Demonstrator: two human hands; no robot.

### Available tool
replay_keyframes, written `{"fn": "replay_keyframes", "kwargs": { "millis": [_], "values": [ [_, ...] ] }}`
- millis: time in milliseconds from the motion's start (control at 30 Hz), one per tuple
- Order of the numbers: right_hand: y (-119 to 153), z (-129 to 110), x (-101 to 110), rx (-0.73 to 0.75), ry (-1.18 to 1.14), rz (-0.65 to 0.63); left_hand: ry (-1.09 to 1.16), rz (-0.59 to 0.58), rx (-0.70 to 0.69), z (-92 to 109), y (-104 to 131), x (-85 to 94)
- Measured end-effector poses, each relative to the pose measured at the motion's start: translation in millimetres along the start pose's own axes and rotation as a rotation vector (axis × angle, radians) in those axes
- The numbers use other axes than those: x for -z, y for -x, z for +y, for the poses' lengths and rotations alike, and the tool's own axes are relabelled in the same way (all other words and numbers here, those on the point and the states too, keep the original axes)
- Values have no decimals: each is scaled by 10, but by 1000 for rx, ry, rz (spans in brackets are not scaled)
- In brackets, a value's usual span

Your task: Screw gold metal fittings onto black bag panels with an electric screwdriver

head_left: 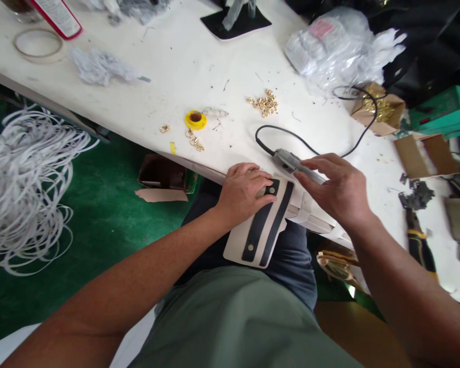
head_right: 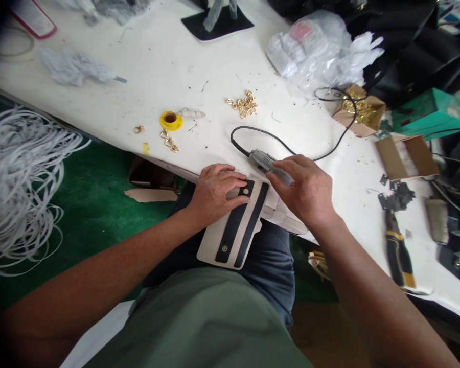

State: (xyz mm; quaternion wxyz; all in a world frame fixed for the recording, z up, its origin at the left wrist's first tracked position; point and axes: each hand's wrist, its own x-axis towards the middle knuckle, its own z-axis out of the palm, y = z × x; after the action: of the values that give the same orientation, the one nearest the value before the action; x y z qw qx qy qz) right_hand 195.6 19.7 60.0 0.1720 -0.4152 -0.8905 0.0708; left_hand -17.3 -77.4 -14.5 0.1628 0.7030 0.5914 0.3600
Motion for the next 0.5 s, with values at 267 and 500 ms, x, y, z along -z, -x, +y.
{"fn": "replay_keyframes", "kwargs": {
  "millis": [267,500],
  "values": [
    [24,241,-273,-151,161,-90,-7,16,-2,-9,-8,-1],
    [27,372,-244,-89,-32,-116,-20,30,-11,-4,-11,7]
  ]
}}
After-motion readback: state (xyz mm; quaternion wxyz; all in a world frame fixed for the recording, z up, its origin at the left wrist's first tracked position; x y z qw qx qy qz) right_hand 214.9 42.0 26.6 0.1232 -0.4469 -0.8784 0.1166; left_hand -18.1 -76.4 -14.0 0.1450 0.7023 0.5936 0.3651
